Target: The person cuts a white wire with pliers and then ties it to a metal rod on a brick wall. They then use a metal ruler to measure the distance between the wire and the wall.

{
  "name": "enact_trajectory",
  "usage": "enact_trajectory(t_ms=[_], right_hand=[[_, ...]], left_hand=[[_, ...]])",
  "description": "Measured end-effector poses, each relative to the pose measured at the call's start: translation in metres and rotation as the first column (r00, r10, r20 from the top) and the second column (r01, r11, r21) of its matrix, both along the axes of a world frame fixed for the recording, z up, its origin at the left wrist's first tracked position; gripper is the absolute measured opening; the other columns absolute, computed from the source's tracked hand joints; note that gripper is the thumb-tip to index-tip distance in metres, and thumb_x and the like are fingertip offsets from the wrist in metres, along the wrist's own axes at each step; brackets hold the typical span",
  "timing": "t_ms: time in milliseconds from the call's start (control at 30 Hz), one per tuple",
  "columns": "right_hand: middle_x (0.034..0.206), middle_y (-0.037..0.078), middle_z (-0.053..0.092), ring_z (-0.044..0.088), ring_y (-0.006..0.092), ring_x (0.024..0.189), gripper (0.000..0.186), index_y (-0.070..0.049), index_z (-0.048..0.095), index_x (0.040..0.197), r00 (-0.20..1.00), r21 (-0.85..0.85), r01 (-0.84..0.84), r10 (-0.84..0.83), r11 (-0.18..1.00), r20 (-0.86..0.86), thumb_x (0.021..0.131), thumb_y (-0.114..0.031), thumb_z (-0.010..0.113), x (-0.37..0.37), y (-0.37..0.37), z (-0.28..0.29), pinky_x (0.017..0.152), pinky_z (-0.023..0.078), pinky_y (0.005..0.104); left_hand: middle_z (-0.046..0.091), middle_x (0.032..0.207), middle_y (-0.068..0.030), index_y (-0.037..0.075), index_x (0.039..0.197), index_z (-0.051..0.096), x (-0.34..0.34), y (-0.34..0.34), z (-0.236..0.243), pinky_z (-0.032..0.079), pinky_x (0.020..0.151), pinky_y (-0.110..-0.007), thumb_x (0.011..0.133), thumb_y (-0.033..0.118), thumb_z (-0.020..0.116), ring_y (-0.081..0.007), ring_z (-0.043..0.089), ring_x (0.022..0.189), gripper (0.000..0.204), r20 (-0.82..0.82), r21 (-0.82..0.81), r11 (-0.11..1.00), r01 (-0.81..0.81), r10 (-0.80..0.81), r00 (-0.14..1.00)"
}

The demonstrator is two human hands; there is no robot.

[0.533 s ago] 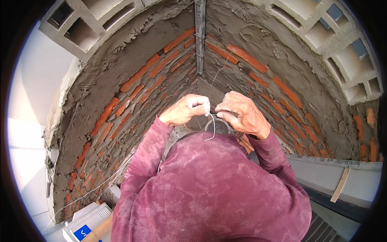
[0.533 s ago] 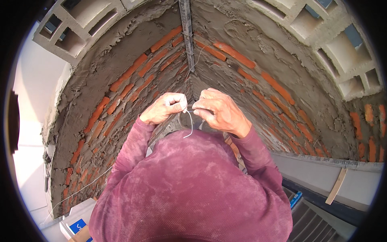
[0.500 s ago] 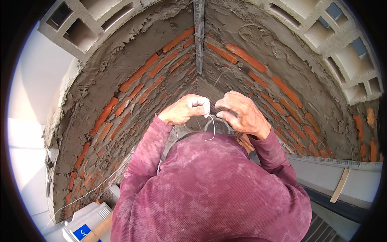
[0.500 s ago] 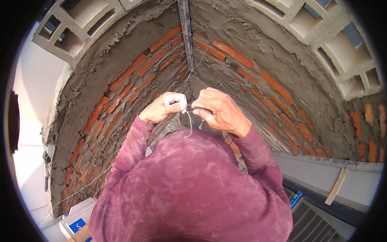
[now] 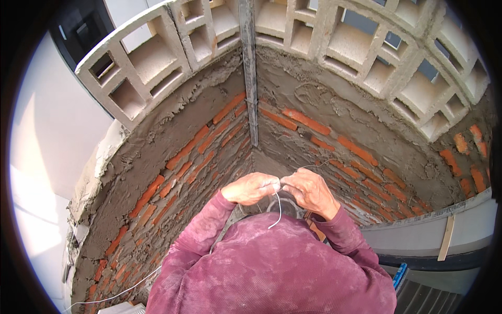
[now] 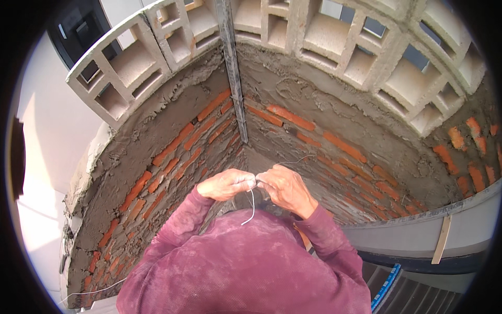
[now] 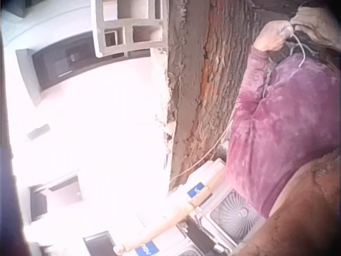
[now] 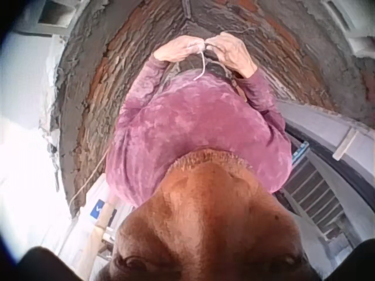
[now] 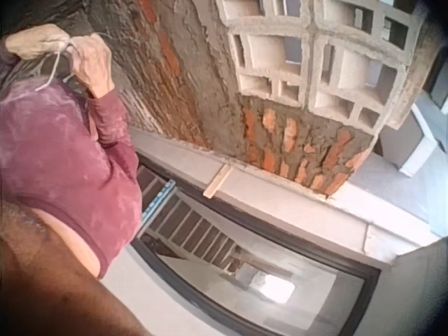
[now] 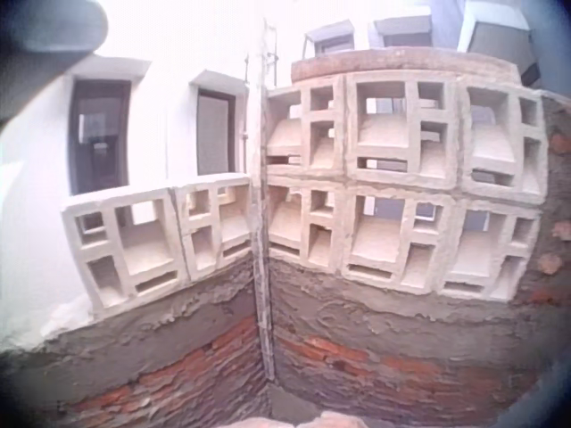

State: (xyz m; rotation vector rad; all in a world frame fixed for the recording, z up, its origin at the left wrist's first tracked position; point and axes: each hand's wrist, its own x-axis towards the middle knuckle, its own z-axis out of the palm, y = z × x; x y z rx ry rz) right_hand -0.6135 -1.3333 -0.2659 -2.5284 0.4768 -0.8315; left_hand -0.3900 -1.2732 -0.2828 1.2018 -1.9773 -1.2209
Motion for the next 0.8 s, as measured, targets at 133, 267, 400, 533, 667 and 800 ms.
enact_trajectory(t_ms=[133, 267, 400, 533, 667, 800], right_hand=[[0.079, 0.009, 0.067, 0.06, 0.0301, 0.073, 0.012, -0.004, 0.069, 0.093, 0.993, -0.012, 0.096, -0.095, 0.995, 0.065, 0.082, -0.009, 0.069, 0.009, 0.012, -0.001, 0.065, 0.05, 0.0405], [0.08, 0.01, 0.067, 0.061, 0.0298, 0.073, 0.011, -0.004, 0.068, 0.092, 0.98, -0.036, 0.201, -0.201, 0.979, -0.004, 0.083, -0.011, 0.068, 0.02, 0.025, 0.0, 0.065, 0.05, 0.0401], [0.083, 0.011, 0.069, 0.061, 0.0297, 0.072, 0.013, -0.003, 0.068, 0.093, 0.962, -0.019, 0.273, -0.274, 0.962, -0.012, 0.083, -0.011, 0.068, 0.034, 0.042, 0.002, 0.065, 0.05, 0.0398], [0.084, 0.01, 0.07, 0.063, 0.0277, 0.073, 0.011, -0.002, 0.07, 0.089, 0.954, 0.036, 0.301, -0.301, 0.953, -0.013, 0.082, -0.011, 0.07, 0.05, 0.056, 0.0, 0.067, 0.051, 0.038], [0.082, 0.01, 0.07, 0.063, 0.0272, 0.073, 0.008, -0.002, 0.071, 0.085, 0.957, 0.06, 0.291, -0.291, 0.955, 0.001, 0.081, -0.009, 0.07, 0.061, 0.064, -0.006, 0.066, 0.051, 0.0371], [0.079, 0.008, 0.069, 0.063, 0.0265, 0.07, 0.006, -0.005, 0.07, 0.084, 0.953, -0.045, 0.295, -0.291, 0.954, 0.086, 0.079, -0.006, 0.071, 0.074, 0.069, -0.02, 0.063, 0.051, 0.0368]], left_hand=[[0.061, 0.08, -0.0129, 0.004, 0.089, 0.06, -0.007, 0.018, 0.005, 0.045, 0.065, -0.043, 0.094, 0.028, 0.061, -0.0353, 0.06, 0.075, 0.025, 0.228, -0.343, 0.928, -0.142, 0.229, 0.946], [0.07, 0.087, -0.0085, 0.008, 0.091, 0.071, -0.008, 0.032, -0.002, 0.052, 0.067, -0.039, 0.09, 0.028, 0.066, -0.0299, 0.067, 0.077, 0.021, 0.131, -0.561, 0.773, -0.298, 0.438, 0.89], [0.067, 0.081, -0.0073, 0.008, 0.084, 0.071, 0.007, 0.04, -0.008, 0.051, 0.062, -0.039, 0.087, 0.031, 0.069, -0.0284, 0.067, 0.071, 0.023, 0.017, -0.577, 0.722, -0.382, 0.478, 0.878], [0.067, 0.079, -0.0069, 0.008, 0.085, 0.071, 0.023, 0.047, -0.013, 0.051, 0.063, -0.039, 0.088, 0.027, 0.068, -0.0287, 0.066, 0.071, 0.019, -0.015, -0.575, 0.736, -0.357, 0.427, 0.904], [0.068, 0.081, -0.009, 0.004, 0.086, 0.071, 0.035, 0.054, -0.018, 0.052, 0.064, -0.036, 0.087, 0.017, 0.067, -0.0274, 0.067, 0.073, 0.014, -0.033, -0.558, 0.76, -0.333, 0.38, 0.924], [0.07, 0.083, -0.0122, 0.002, 0.089, 0.072, 0.048, 0.057, -0.027, 0.052, 0.067, -0.037, 0.087, 0.015, 0.064, -0.0259, 0.068, 0.073, 0.015, -0.2, -0.272, 0.889, -0.369, 0.323, 0.925]])
